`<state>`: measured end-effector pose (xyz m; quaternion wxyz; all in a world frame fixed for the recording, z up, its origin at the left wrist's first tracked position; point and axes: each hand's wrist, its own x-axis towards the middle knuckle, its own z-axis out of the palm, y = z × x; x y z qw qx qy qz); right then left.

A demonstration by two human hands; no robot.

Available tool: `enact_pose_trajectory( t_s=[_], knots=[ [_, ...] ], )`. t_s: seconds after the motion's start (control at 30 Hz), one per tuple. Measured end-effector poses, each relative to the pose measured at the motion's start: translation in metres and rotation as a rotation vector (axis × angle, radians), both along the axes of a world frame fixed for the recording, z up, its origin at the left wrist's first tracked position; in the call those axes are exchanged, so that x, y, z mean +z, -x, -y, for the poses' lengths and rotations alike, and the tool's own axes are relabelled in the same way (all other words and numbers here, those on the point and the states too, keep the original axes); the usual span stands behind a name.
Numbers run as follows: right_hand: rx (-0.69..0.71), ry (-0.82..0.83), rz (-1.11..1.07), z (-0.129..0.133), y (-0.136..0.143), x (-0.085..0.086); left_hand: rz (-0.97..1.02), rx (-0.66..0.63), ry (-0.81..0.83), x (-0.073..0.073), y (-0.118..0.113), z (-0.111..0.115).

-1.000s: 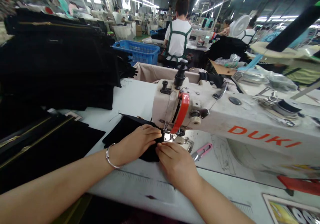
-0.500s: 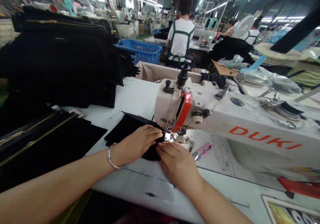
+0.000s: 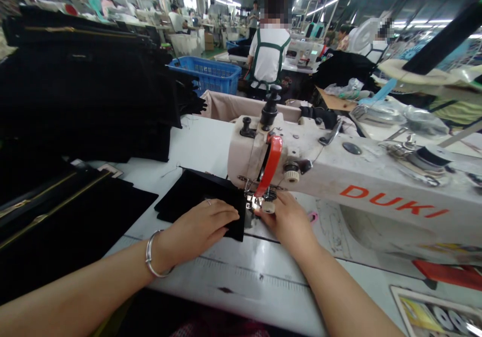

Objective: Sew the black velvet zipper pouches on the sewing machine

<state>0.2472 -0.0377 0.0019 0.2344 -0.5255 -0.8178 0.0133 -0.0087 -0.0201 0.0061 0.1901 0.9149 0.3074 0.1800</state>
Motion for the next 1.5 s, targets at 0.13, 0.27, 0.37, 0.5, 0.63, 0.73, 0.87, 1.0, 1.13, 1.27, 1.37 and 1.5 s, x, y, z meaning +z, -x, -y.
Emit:
enact_pose_trajectory(
  t_s=[0.13,0.27,0.37,0.5,0.63,0.73,0.87,1.0,1.13,1.27,1.37,1.5],
  knots=[
    [0.178,-0.022,-0.020,0.010,0.011,-0.008,0.153,0.102,-0.019,0.004,-0.005,-0.004],
    [0.415,0.013,-0.098,0.027,0.015,-0.005,0.081,-0.015,-0.157,0.001,-0.009,0.001],
    [0.433,0.007,-0.125,0.030,0.018,-0.004,-0.062,-0.128,-0.218,-0.010,-0.012,0.007],
    [0.449,0.025,-0.097,0.029,0.020,-0.001,-0.132,-0.157,-0.231,-0.018,-0.014,0.008],
    [0.416,0.045,-0.086,0.030,0.020,0.000,-0.127,-0.199,-0.196,-0.018,-0.012,-0.002],
    [0.389,0.044,-0.076,0.030,0.020,-0.001,-0.104,-0.198,-0.171,-0.020,-0.010,-0.011],
    [0.384,0.038,-0.062,0.028,0.020,-0.003,0.003,-0.262,-0.281,-0.023,-0.006,-0.016],
    [0.380,0.057,-0.083,0.028,0.019,-0.002,0.073,-0.293,-0.359,-0.021,-0.004,-0.016],
    [0.370,0.074,-0.106,0.029,0.018,-0.002,0.046,-0.279,-0.340,-0.015,-0.004,-0.014],
    [0.359,0.081,-0.131,0.030,0.018,-0.004,0.057,-0.269,-0.344,-0.008,-0.007,-0.012],
    [0.357,0.086,-0.140,0.030,0.018,-0.004,0.022,-0.301,-0.329,-0.007,-0.009,-0.011],
    [0.348,0.097,-0.143,0.031,0.018,-0.002,-0.011,-0.284,-0.318,-0.012,-0.009,-0.012]
  ],
)
